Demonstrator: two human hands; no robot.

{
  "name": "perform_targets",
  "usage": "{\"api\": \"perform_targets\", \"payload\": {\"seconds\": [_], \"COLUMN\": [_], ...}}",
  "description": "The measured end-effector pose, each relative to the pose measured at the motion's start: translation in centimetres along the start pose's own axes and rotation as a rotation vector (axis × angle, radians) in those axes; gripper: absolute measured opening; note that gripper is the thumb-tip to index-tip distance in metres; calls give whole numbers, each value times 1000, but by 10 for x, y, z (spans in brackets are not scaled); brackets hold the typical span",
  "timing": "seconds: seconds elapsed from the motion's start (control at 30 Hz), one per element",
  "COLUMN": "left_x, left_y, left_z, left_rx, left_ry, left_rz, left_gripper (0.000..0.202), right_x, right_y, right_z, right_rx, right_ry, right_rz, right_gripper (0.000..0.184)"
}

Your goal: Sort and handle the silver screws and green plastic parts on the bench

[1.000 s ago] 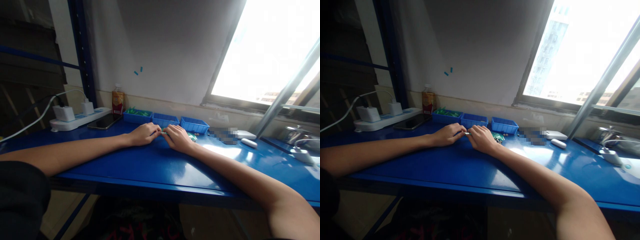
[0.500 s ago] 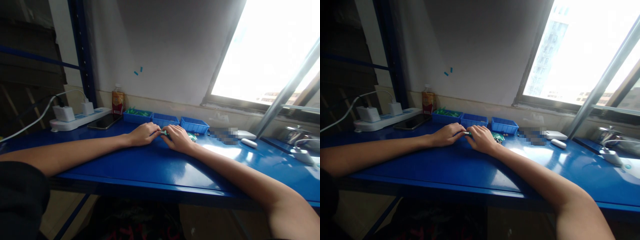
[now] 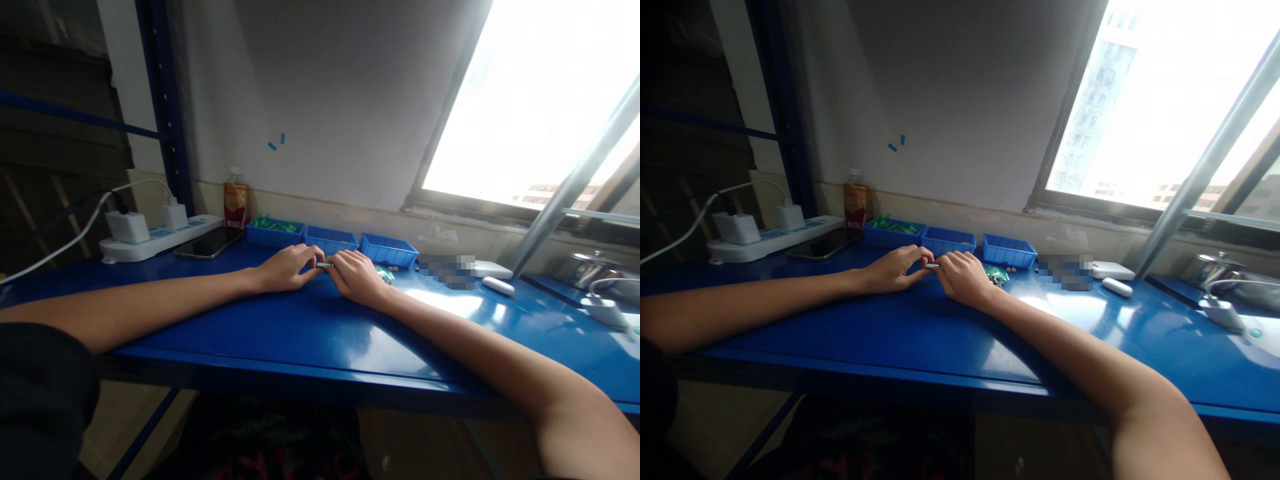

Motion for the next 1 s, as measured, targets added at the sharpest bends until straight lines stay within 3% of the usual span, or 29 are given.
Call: {"api": "perform_targets", "payload": {"seconds": [0.17, 0.53, 1.0], "left_x": [0, -3, -1], "left_y": [-1, 2, 0], "left_z": [1, 2, 2], "left_rx": [-16, -34, 0], "left_ry": [7, 52, 4], "left_rz": [-2, -47, -20], "left_gripper": [20, 33, 24], "right_x": [0, 1, 0], "right_y": [0, -2, -1], "right_z": [-1, -2, -1], "right_rx": [4, -26, -9], "right_ry": [3, -18, 16], "right_rz": [-10, -5, 0], "right_gripper": [29, 17, 27]}}
Point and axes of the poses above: each hand's wrist, its own x-axis away from the middle knuckle, its own y-axis out of the palm, z = x × y, the point moved 5 cm from there along -x, towards the middle knuckle, and after that the axes turned 1 degree about -x, right-handed, at the moved point
